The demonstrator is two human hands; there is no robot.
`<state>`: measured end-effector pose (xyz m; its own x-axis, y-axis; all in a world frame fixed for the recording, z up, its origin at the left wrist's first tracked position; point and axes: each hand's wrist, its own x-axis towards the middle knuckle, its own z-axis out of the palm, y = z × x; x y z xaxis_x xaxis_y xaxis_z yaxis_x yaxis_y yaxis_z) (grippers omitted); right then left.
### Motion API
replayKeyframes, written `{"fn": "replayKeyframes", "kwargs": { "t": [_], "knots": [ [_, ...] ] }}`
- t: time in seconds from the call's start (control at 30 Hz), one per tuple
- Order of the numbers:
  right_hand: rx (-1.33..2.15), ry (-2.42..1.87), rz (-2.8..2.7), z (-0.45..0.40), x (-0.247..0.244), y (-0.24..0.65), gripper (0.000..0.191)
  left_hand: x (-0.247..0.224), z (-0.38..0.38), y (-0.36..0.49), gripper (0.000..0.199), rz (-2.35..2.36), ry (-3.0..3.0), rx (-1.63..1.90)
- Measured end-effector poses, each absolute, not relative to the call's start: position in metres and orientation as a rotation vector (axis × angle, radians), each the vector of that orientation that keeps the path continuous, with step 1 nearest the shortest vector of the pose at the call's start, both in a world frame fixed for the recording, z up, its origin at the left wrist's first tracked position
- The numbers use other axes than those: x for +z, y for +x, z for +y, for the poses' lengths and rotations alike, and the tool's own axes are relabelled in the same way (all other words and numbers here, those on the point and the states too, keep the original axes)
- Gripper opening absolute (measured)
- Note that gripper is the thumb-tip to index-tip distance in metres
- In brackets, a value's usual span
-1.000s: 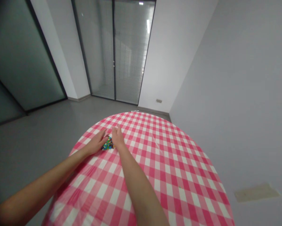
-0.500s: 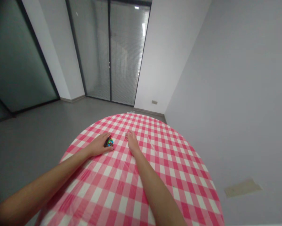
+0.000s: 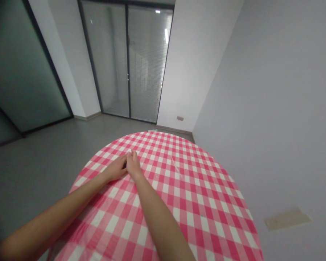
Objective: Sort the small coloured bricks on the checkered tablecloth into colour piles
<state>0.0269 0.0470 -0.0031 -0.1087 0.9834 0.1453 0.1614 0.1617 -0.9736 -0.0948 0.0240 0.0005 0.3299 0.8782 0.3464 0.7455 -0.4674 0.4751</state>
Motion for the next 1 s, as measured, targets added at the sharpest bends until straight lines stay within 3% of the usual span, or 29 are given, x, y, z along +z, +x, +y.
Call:
{"fn": "replayKeyframes", "kwargs": {
  "t": [0.33, 0.57, 0.8, 1.0],
  "knots": [
    [1.026, -1.146, -1.463, 0.039, 0.010, 0.086, 0.057, 0.014, 0.005, -0.106, 0.069, 1.648, 2.374, 0.799],
    [0.512, -1.460, -1.937, -0.044, 0.030, 0.213, 0.069, 0.015, -0.048, -0.071, 0.074, 1.493, 2.504, 0.568],
    [0.259, -1.765, -2.170, -0.110, 0.009, 0.281, 0.073, -0.004, -0.074, -0.039, 0.069, 1.343, 2.558, 0.399],
    [0.269, -1.830, -2.272, -0.115, -0.005, 0.295, 0.062, -0.004, -0.074, -0.039, 0.066, 1.358, 2.553, 0.326]
  ]
}}
